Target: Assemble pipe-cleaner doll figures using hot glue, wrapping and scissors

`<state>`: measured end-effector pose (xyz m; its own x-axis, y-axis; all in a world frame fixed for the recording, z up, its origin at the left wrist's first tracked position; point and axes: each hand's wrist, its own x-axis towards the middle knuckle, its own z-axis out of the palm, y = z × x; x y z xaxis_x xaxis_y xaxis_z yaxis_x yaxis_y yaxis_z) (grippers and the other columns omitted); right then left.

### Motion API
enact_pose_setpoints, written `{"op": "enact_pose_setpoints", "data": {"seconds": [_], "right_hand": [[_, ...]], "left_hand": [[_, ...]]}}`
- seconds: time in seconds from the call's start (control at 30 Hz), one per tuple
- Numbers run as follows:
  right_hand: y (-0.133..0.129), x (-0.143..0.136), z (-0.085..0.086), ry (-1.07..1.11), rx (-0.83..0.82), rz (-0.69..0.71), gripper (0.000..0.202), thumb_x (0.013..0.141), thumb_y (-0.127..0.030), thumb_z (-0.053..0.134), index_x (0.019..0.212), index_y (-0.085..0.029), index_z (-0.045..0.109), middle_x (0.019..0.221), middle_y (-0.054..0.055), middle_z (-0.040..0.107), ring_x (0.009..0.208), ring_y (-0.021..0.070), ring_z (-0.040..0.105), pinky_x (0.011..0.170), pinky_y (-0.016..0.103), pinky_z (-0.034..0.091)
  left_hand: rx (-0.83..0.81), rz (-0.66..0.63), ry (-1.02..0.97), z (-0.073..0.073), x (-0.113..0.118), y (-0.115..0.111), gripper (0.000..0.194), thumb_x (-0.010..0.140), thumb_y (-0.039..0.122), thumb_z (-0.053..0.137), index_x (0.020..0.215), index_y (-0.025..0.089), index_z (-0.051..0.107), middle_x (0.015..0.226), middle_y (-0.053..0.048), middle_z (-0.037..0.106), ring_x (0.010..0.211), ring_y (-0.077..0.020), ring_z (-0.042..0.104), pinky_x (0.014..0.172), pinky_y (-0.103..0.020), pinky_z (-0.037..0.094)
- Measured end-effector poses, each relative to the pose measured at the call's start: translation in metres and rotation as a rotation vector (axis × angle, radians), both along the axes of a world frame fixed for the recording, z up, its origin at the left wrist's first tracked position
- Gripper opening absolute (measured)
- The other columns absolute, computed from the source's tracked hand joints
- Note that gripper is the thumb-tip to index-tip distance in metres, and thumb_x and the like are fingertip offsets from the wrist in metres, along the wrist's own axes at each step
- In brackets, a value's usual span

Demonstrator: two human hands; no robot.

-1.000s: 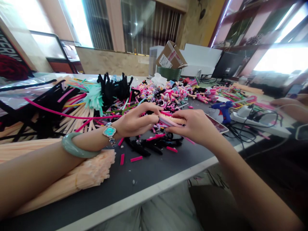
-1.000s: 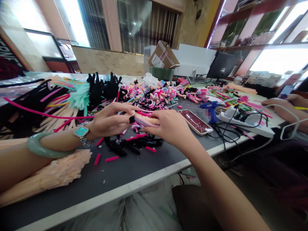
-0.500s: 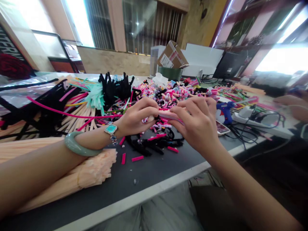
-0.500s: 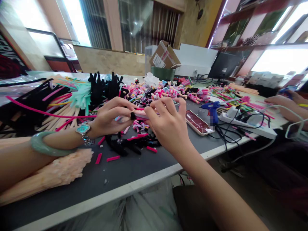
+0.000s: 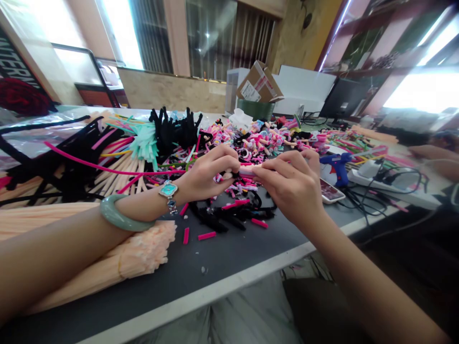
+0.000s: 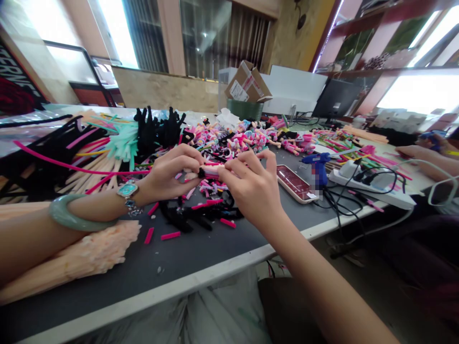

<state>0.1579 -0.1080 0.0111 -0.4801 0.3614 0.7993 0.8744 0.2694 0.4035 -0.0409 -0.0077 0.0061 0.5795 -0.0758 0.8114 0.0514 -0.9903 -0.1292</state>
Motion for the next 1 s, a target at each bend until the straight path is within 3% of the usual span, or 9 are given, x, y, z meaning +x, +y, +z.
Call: {"op": "enact_pose_setpoints", "data": {"seconds": [0.33, 0.8, 1.0], "right_hand": [[0.0009, 0.0048, 0.0029, -0.061, -0.059, 0.064, 0.011, 0.09, -0.021, 0.058, 0.093, -0.025, 0.068, 0.087, -0.005, 0.073, 0.086, 0.0155, 0.055, 0.084, 0.037, 0.03], [-0.0004, 0.0017, 0.0038, -0.21, -0.016, 0.032, 0.015, 0.092, -0.019, 0.054, 0.086, -0.022, 0.067, 0.075, -0.002, 0.065, 0.088, 0.0157, 0.053, 0.085, 0.036, 0.03], [0.0032, 0.0038, 0.0006, -0.216, -0.048, 0.001, 0.015, 0.092, -0.018, 0.053, 0.09, -0.023, 0.068, 0.078, -0.001, 0.068, 0.088, 0.0161, 0.054, 0.084, 0.036, 0.031]], "left_hand": [[-0.054, -0.036, 0.077, -0.0012, -0.0013, 0.0017, 0.023, 0.077, 0.004, 0.055, 0.09, 0.021, 0.049, 0.093, -0.005, 0.054, 0.087, -0.0141, 0.055, 0.072, -0.026, 0.05], [-0.052, -0.058, 0.12, -0.0016, -0.001, 0.0019, 0.024, 0.076, 0.002, 0.055, 0.09, 0.02, 0.049, 0.093, -0.005, 0.054, 0.087, -0.0138, 0.056, 0.074, -0.026, 0.05], [-0.053, 0.012, 0.112, -0.0026, 0.0004, 0.003, 0.021, 0.074, 0.002, 0.054, 0.087, 0.018, 0.049, 0.09, -0.005, 0.055, 0.084, -0.0141, 0.055, 0.07, -0.025, 0.047]]}}
